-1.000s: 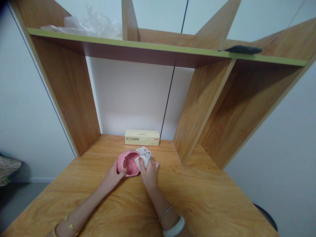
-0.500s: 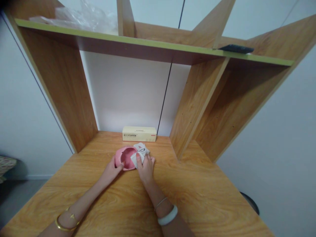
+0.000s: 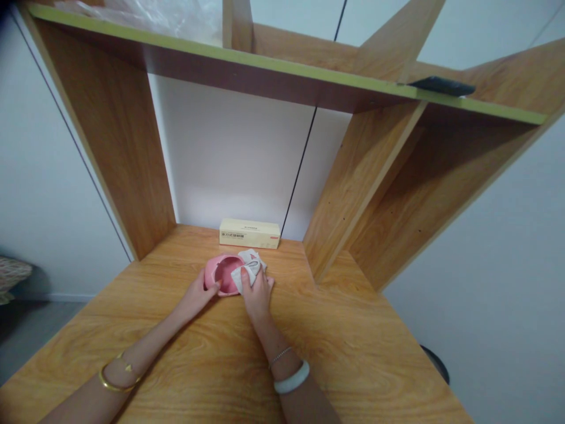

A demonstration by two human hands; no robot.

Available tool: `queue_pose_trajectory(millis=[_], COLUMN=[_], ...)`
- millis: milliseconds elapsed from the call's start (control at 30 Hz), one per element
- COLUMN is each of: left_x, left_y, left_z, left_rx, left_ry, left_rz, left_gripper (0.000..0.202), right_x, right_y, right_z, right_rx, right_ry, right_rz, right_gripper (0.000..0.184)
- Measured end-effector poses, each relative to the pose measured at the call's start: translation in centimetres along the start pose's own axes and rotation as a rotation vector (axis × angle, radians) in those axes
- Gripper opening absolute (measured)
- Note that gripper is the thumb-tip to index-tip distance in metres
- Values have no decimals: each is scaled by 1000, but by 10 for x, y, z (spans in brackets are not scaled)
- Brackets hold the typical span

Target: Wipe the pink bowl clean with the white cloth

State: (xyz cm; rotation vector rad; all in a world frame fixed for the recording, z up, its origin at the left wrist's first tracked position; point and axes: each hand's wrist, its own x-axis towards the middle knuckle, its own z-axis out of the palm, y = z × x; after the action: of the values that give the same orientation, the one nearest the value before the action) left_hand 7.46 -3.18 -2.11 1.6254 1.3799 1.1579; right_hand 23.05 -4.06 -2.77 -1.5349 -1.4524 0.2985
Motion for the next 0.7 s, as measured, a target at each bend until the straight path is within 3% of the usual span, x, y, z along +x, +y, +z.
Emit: queue_pose_trajectory(millis=[500, 700], left_x=[-3, -6], left_y=[6, 10], left_z=[-2, -2], left_rx=[0, -25], left_ry=[-8, 1], left_rz=[-15, 0], left_gripper=[55, 55], right_x=[-2, -2], right_y=[3, -1], right_z=[-1, 0], right_rx=[21, 9], right_ry=[20, 19], right_rz=[-9, 18], right_gripper=[60, 54])
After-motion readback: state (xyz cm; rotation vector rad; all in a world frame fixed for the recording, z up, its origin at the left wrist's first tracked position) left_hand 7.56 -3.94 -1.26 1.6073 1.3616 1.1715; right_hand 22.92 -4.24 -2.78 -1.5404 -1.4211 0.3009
